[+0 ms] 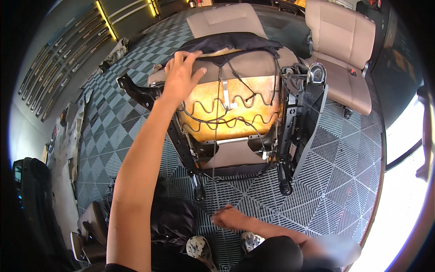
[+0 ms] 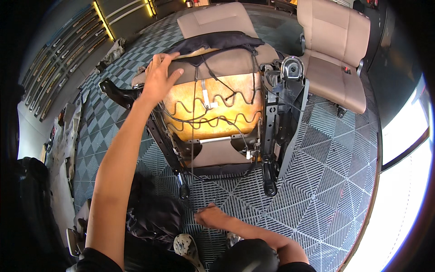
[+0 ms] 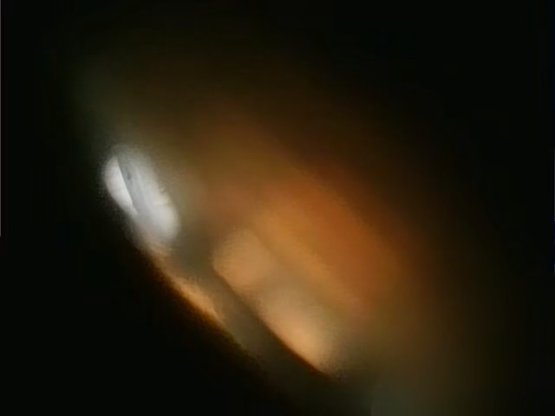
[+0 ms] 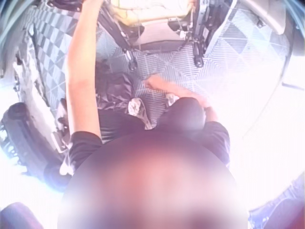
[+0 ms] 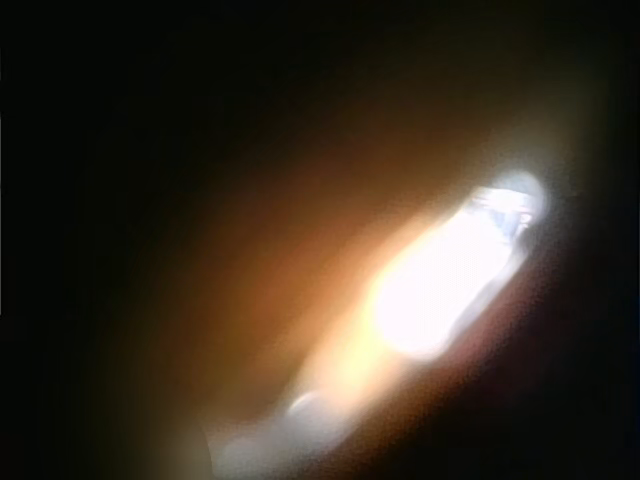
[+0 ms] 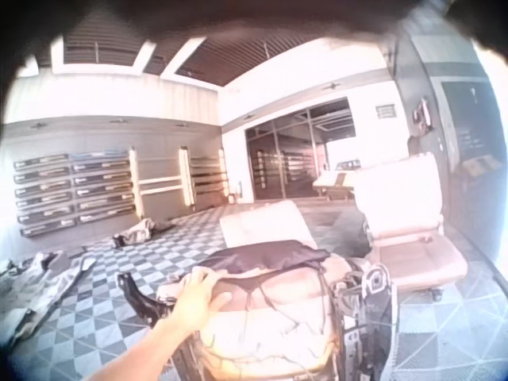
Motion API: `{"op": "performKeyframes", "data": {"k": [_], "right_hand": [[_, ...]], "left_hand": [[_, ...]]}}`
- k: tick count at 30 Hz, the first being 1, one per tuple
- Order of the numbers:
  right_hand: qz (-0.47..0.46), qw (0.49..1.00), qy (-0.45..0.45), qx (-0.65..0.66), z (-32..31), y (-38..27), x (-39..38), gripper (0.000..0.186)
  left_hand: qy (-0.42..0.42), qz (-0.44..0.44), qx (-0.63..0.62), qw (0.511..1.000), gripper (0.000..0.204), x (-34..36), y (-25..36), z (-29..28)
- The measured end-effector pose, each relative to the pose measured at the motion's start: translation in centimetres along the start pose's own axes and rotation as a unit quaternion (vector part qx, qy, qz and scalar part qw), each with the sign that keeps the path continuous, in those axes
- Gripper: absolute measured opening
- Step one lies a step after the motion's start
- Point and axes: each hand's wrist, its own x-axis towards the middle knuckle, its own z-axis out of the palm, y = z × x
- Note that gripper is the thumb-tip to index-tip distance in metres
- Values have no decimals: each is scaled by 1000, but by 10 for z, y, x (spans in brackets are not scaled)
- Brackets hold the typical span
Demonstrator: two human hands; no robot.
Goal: The person removes a car seat cover, cleans the foam and frame, and refits the cover over the seat. They handle the seat cushion, foam, and cover, then place the reupholstered seat upright.
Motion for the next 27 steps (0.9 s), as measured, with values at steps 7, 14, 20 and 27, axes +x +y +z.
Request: {"op": "performKeyframes", "data": {"k": [7,14,20,27], "right_hand": [[75,938,340,-2,-107,43,47,38],[27,790,612,23,-233,53,112,34],[66,767,638,34,-258,67,125,34],[84,784,587,184,-242,80,119,36]], "left_hand": [[-37,-136,-177,974,32,-25,48,13],[25,-169,-163,972,17,-14,82,33],[45,-145,-241,959,19,3,76,24],[-92,-331,-511,788,25,11,50,12]]}}
